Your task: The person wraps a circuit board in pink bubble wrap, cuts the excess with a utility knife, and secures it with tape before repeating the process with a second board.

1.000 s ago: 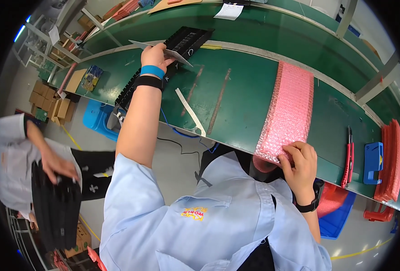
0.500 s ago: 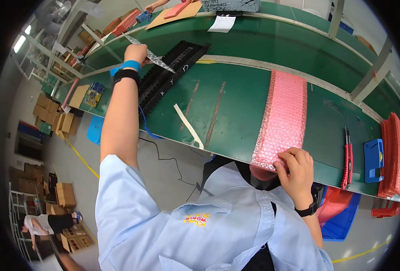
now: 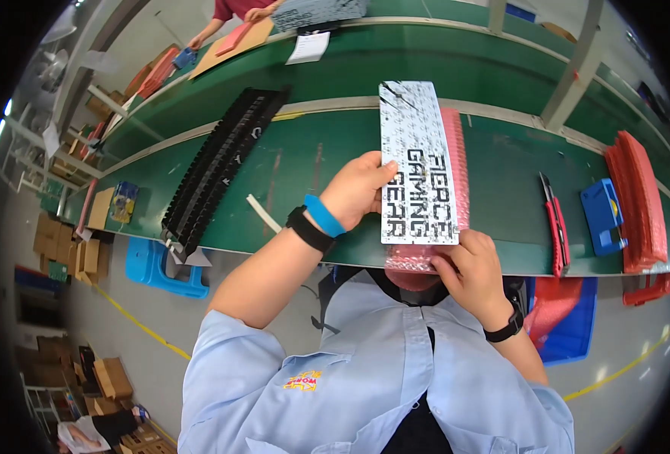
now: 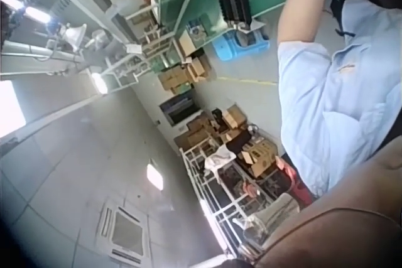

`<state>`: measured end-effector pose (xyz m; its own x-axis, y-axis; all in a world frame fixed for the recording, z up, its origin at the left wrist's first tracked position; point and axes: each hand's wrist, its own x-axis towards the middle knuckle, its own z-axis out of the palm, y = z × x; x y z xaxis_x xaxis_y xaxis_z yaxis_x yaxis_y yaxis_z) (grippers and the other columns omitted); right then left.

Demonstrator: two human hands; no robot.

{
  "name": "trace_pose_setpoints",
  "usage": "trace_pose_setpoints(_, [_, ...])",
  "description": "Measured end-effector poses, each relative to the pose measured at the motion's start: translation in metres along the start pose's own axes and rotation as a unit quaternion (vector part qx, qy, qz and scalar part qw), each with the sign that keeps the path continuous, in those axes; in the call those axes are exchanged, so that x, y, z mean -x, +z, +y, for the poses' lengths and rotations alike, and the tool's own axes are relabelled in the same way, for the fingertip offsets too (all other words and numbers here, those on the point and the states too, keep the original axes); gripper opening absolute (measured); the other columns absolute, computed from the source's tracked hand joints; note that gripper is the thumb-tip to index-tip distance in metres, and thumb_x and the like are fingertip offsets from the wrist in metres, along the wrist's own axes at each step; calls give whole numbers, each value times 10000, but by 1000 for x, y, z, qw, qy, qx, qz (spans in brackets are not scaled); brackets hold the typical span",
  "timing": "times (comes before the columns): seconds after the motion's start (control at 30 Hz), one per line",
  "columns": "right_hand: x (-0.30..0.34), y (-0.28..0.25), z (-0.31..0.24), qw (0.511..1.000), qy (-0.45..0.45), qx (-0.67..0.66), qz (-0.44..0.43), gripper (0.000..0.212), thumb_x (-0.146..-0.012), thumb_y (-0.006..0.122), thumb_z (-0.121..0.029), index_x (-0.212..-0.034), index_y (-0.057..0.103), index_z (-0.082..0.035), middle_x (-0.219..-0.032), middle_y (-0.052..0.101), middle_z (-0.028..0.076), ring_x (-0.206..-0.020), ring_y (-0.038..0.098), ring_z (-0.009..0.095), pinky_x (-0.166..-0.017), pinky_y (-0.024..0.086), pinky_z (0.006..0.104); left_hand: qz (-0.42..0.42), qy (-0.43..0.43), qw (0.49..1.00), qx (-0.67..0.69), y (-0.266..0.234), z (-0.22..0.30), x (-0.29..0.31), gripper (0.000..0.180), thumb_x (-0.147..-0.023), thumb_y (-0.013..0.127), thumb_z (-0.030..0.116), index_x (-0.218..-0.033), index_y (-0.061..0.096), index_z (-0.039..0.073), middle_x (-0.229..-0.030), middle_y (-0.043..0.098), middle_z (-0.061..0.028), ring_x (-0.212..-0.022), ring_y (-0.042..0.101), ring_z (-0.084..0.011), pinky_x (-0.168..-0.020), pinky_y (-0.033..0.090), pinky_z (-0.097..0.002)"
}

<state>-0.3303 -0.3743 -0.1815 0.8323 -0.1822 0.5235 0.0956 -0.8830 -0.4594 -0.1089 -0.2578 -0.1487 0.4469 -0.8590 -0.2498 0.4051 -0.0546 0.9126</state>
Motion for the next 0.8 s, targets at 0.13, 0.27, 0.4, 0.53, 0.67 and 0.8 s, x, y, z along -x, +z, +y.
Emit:
trace_pose_setpoints(0.13, [12,-7,0,999,17,0,40,86,-764,724,-84,-816,665,-49,-873,622,86,-835,580,286,-775,426,391,-8,-66,995,-79,8,-17,-21,309,-1007,501,224,-1208,531,-8,-1064,666,-103,-832,695,-160,-640,582,-283])
trace_pose_setpoints(0.27, [21,-8,5,997,53,-11,54,74,-768,723,-70,-795,660,-44,-850,622,85,-822,580,280,-774,424,389,-28,-116,961,-251,6,-14,-29,412,-995,532,266,-1287,491,-22,-990,694,-85,-778,691,-164,-609,562,-292])
trace_pose_setpoints(0.4, [20,-9,2,997,62,-9,46,92,-764,729,-71,-766,644,-39,-851,621,84,-813,579,272,-765,419,381,86,120,912,-382,14,-35,-24,483,-951,577,280,-1278,483,-64,-976,686,-190,-907,693,-304,-757,554,-410])
trace_pose_setpoints(0.53, [16,-11,-3,999,44,-10,28,126,-754,739,-78,-728,623,-34,-824,614,78,-785,574,267,-751,411,373,84,88,818,-562,23,-25,-6,496,-930,592,266,-1300,490,-49,-990,675,-232,-932,657,-383,-809,520,-459])
trace_pose_setpoints(0.67, [10,-14,-5,999,25,-12,22,157,-745,746,-88,-701,605,-35,-773,594,80,-747,564,265,-735,407,372,78,177,791,-580,18,-37,2,491,-919,608,297,-1305,515,9,-993,673,-220,-911,651,-386,-763,525,-465])
trace_pose_setpoints(0.8, [1,-30,0,999,23,18,-29,166,-740,745,-92,-689,597,-37,-726,581,91,-721,561,264,-726,408,370,72,162,755,-631,33,-31,10,466,-893,637,295,-1290,553,65,-1034,666,-177,-978,641,-359,-795,517,-440])
